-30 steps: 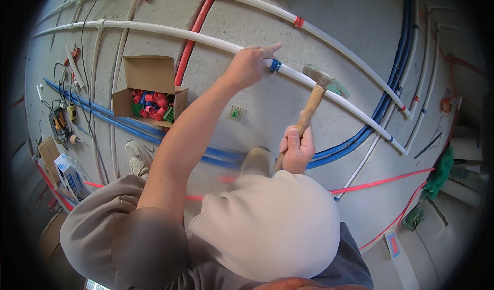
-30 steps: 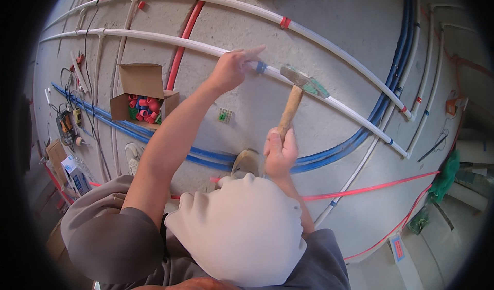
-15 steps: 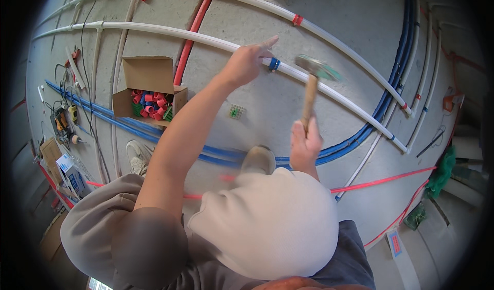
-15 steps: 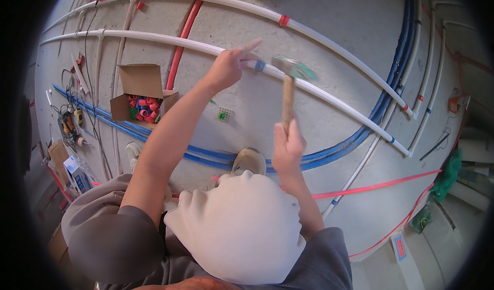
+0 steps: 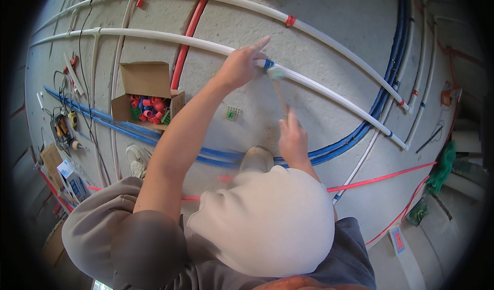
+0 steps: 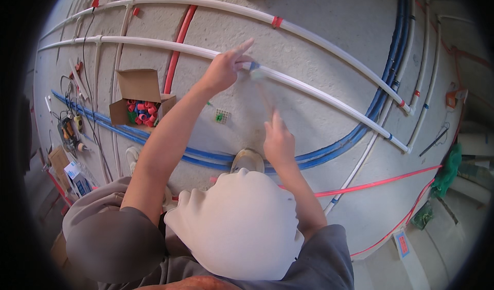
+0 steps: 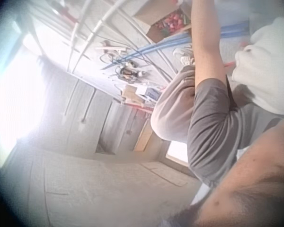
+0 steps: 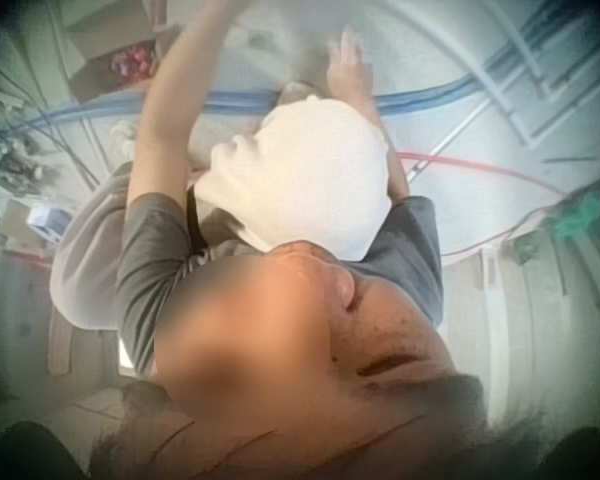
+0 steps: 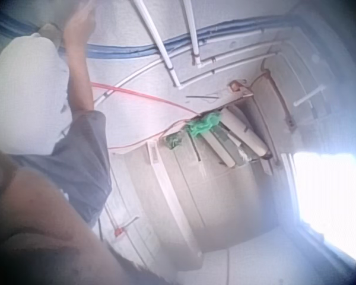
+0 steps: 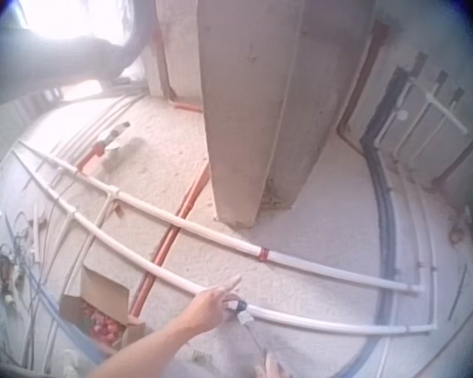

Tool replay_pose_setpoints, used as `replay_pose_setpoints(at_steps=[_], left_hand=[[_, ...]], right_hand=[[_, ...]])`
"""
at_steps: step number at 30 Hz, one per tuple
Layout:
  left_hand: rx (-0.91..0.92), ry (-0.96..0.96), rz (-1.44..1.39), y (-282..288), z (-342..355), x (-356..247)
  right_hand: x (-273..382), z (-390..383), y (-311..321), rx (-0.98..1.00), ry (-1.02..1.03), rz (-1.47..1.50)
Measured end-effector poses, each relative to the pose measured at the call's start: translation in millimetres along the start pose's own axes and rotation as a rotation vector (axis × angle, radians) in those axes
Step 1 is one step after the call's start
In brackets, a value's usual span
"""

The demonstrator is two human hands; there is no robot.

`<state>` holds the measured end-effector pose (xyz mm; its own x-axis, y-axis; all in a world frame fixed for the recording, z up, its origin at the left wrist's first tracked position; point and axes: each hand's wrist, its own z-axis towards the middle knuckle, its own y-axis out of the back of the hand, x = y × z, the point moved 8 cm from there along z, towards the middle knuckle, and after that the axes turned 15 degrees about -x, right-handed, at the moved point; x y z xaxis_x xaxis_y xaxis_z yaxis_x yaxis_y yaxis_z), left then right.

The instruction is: The person positions white PVC pipes on a concrete floor, secures them with plastic clips using a hammer, and uses a power drill to fasten the clips. The person also handles red and blue pipes and various connectors during the process.

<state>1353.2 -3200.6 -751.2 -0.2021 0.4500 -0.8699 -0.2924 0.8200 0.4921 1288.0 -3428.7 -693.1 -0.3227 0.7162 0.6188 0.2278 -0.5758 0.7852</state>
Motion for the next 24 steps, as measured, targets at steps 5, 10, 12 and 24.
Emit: replay_pose_setpoints(at_steps=[5,10,12,24], left_hand=[[-0.017,-0.03,-0.004,1,0,0],[-0.047,-0.085,-0.028,3,0,-2],[-0.038,-0.084,-0.043,2,0,-1],[-0.106,-0.136,0.019,-3,-4,7]], right_hand=[[1,-14,19,-0.114,-0.035,0.249],[2,-8,3,-0.037,-0.062,0.131],[-2,-7,-7,0.037,-0.043,0.03],[-29,-14,-22,-0.021,-0.049,-0.003]])
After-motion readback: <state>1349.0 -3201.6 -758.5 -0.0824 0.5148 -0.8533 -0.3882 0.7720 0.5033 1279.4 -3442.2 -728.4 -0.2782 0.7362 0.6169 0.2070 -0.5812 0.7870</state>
